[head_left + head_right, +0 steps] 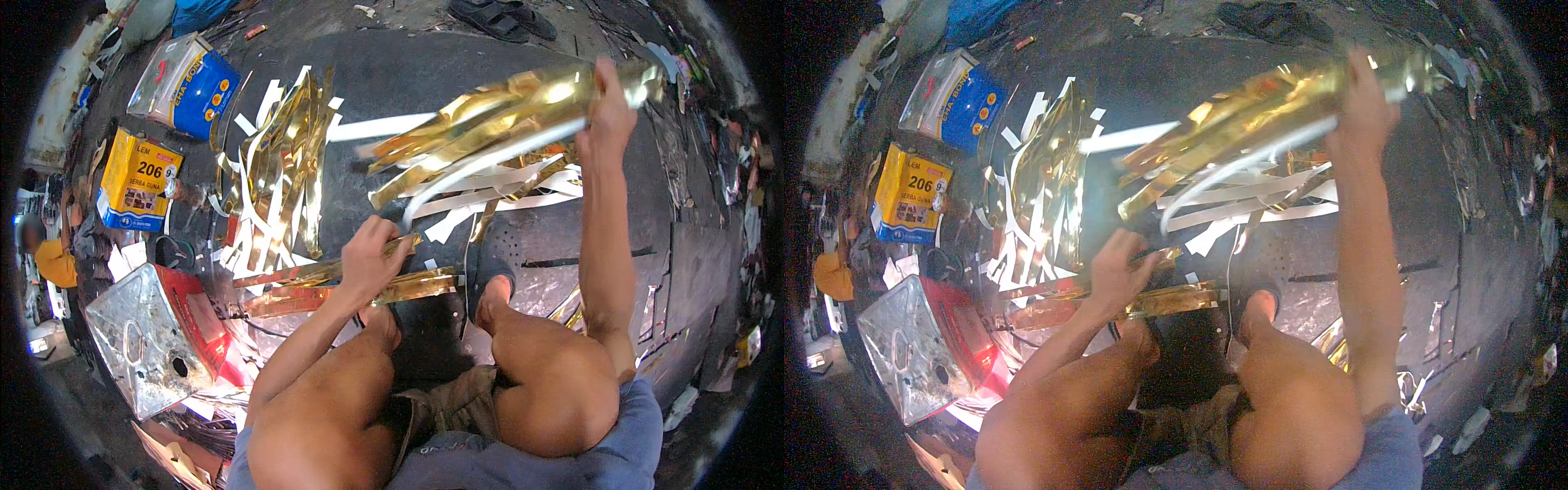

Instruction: The person cuts a sheet of gold foil into strips using scissors, then peels off the white backing from the strips. The cut pieces and backing are placed on the floor.

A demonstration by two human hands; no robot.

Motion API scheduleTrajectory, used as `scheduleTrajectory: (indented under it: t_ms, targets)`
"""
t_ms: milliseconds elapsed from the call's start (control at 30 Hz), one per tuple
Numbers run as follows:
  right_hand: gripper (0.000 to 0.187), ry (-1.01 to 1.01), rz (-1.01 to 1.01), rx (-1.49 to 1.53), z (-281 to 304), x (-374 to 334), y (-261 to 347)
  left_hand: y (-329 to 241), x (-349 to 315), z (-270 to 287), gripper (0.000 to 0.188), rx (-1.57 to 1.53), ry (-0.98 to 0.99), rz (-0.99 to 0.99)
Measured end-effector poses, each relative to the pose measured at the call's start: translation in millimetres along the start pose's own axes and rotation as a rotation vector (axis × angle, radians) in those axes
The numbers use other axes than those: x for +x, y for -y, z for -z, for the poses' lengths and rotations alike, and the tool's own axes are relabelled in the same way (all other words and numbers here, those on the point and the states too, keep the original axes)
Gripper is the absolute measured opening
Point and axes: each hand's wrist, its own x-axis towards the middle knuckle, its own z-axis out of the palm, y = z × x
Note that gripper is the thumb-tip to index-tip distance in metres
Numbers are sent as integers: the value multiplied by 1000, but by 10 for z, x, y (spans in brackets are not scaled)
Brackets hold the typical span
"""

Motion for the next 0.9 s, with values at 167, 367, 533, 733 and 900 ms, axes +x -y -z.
scheduleTrajectory:
  t_ms: [167,367,533,733,900]
  targets:
    - [81,-570,74,-1351,2152,252,-1294,713,-297,-770,33,199,291,80]
    - [33,690,-120,-1064,1528,-1122,-1161,526,-174,-428,29,-104,378,206]
    - [34,957,-647,-618,1059,-1550,-1361,237,97,-248,32,-205,589,222]
    - [32,923,-819,-469,1054,-1538,-1402,269,140,-335,29,-803,617,537]
    - [28,818,-878,-266,958,-1565,-1279,88,251,-363,27,-535,336,350]
